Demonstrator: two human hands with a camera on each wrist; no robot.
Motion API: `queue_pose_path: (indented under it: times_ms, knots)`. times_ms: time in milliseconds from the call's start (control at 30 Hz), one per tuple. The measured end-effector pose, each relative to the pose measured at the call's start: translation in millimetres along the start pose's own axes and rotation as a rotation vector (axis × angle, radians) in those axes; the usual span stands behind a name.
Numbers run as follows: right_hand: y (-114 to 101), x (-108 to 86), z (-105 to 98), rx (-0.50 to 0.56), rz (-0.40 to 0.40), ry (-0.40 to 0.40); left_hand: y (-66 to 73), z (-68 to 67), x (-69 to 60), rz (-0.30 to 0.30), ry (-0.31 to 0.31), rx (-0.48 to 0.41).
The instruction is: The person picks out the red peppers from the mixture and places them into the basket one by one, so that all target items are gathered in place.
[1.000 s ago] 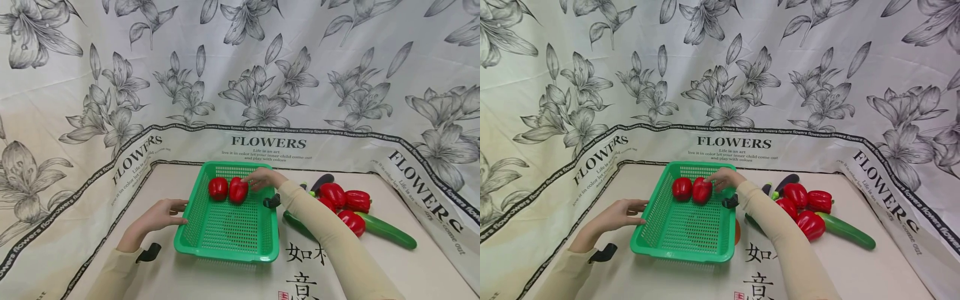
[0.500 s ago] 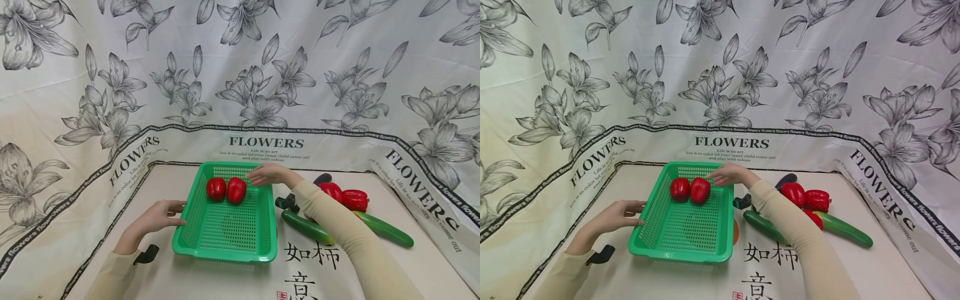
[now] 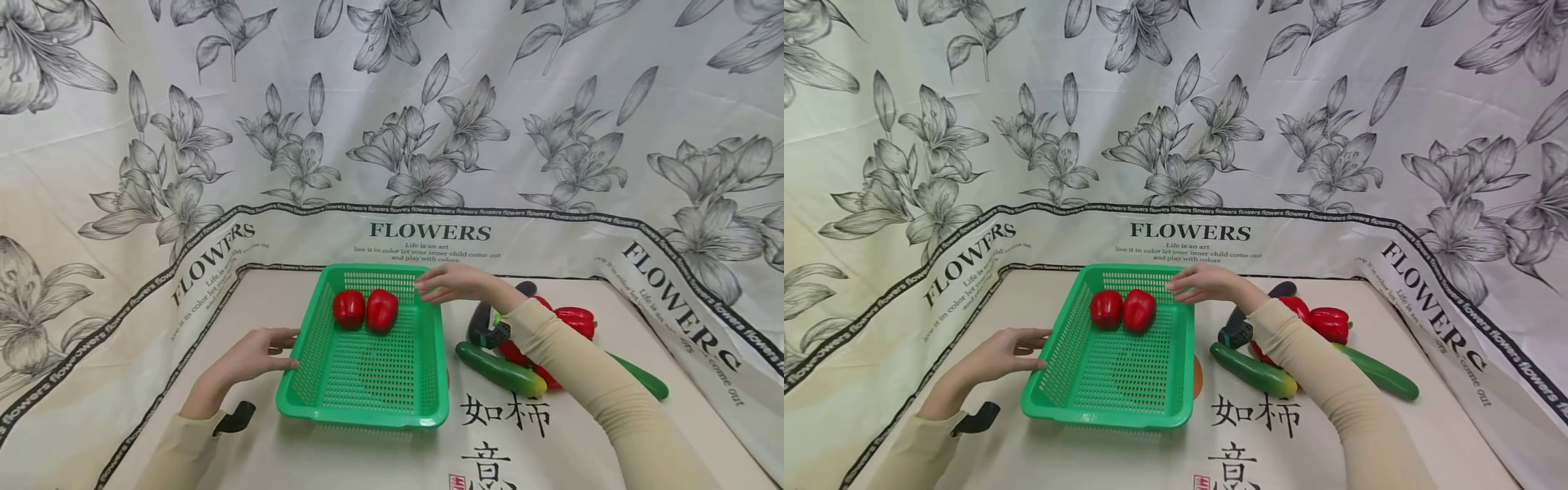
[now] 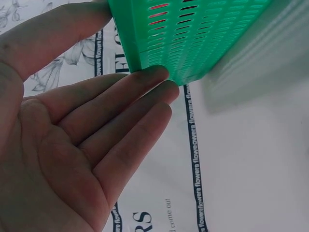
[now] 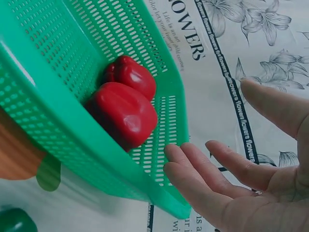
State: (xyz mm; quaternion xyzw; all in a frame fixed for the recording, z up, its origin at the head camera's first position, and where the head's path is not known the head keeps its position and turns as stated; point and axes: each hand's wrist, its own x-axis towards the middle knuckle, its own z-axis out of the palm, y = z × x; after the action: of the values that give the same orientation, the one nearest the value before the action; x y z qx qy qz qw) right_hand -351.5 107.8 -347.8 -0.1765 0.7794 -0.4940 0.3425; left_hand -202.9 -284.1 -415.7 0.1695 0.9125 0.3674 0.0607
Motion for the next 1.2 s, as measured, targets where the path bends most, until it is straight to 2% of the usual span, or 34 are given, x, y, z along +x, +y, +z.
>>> queue_pose_path:
  times_ms: [567, 800, 1200]
  knots:
    - [29, -46.4, -32, -0.013, 0.006, 0.076, -1.3, 0.5, 0.5, 0.005, 0.009, 0.019]
    - [40, -70.4, -40, -0.015, 0.055, 0.127, -2.1, 1.7, 1.2, 0.019, 0.009, 0.021]
    - [66, -104.6, -57, -0.014, 0.017, 0.168, -1.0, 2.0, 0.0, 0.016, 0.005, 0.02]
